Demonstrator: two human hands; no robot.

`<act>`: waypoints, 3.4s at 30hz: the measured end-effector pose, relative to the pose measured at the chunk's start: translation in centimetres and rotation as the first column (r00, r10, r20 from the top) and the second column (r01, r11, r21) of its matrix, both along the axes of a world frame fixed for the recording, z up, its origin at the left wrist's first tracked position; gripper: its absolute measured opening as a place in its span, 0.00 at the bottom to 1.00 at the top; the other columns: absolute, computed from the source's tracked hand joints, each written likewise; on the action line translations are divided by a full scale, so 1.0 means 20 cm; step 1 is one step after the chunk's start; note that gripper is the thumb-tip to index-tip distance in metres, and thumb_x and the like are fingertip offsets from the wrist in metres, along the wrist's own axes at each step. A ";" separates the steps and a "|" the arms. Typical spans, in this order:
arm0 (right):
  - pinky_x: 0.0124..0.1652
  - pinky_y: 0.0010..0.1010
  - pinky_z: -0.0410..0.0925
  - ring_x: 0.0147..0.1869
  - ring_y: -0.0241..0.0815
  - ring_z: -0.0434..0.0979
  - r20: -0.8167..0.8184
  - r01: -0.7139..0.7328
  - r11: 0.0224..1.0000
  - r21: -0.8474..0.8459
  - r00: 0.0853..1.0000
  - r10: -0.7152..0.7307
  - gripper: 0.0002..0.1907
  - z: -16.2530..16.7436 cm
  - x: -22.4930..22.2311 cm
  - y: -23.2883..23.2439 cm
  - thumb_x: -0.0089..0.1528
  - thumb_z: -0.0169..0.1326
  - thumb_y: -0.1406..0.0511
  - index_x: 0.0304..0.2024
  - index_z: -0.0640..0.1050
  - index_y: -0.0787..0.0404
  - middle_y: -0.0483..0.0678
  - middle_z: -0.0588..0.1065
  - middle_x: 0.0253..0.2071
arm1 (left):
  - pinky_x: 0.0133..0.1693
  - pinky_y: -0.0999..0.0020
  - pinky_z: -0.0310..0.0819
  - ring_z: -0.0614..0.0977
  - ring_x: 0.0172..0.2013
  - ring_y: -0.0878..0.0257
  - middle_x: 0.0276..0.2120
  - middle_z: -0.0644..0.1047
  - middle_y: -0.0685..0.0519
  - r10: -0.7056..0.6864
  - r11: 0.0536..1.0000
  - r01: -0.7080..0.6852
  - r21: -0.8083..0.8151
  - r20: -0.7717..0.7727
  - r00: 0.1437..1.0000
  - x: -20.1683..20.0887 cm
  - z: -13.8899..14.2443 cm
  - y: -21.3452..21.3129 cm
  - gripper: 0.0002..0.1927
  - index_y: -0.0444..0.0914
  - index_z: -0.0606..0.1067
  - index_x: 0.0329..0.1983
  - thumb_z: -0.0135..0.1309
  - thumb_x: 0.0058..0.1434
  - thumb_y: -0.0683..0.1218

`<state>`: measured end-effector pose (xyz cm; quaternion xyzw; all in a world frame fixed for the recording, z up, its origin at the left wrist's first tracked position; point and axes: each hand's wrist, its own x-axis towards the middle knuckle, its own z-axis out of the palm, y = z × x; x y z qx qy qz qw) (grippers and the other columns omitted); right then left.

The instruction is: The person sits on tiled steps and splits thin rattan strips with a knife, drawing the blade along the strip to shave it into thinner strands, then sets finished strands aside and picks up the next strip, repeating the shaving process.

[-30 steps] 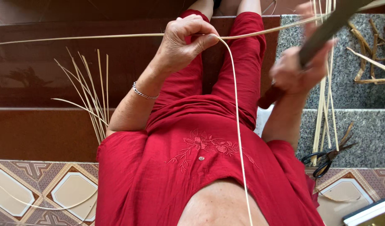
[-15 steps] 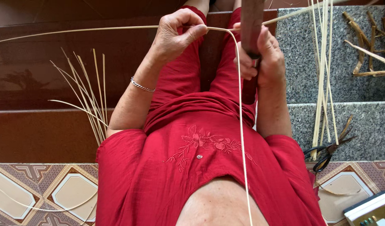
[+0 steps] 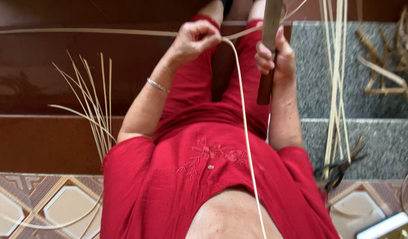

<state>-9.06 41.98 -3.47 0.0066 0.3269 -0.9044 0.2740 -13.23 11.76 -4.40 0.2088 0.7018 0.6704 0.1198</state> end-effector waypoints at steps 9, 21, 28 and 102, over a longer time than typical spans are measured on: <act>0.23 0.23 0.55 0.23 0.29 0.56 0.110 -0.057 0.998 -0.041 0.992 0.061 0.23 0.02 -0.14 -0.03 0.75 0.38 0.44 0.61 0.70 0.50 0.40 0.62 0.28 | 0.38 0.79 0.73 0.76 0.34 0.76 0.32 0.79 0.61 0.023 0.997 -0.038 0.065 0.221 0.975 -0.03 0.05 -0.06 0.04 0.35 0.82 0.38 0.64 0.66 0.42; 0.22 0.23 0.56 0.21 0.29 0.56 0.174 -0.065 0.998 -0.022 0.982 0.068 0.24 0.09 -0.21 -0.05 0.73 0.37 0.44 0.54 0.71 0.52 0.39 0.60 0.26 | 0.41 0.77 0.76 0.80 0.35 0.74 0.33 0.83 0.58 0.064 0.996 -0.079 0.038 0.302 0.951 -0.04 0.11 -0.13 0.05 0.36 0.84 0.39 0.63 0.63 0.42; 0.24 0.24 0.57 0.22 0.30 0.57 0.182 -0.063 0.995 -0.075 0.980 0.076 0.24 0.04 -0.26 -0.01 0.75 0.37 0.44 0.52 0.69 0.55 0.39 0.60 0.26 | 0.41 0.75 0.76 0.80 0.35 0.73 0.33 0.83 0.57 0.143 0.989 -0.130 -0.066 0.288 0.947 -0.07 0.14 -0.17 0.07 0.36 0.84 0.38 0.65 0.60 0.45; 0.12 0.27 0.54 0.10 0.30 0.53 -0.146 0.094 0.979 -0.178 0.982 -0.121 0.31 0.56 0.14 0.21 0.73 0.29 0.42 0.68 0.62 0.49 0.44 0.62 0.17 | 0.31 0.75 0.70 0.77 0.28 0.69 0.33 0.80 0.52 0.059 0.991 -0.098 -0.094 -0.354 0.933 0.20 0.91 -0.02 0.05 0.33 0.81 0.44 0.68 0.71 0.38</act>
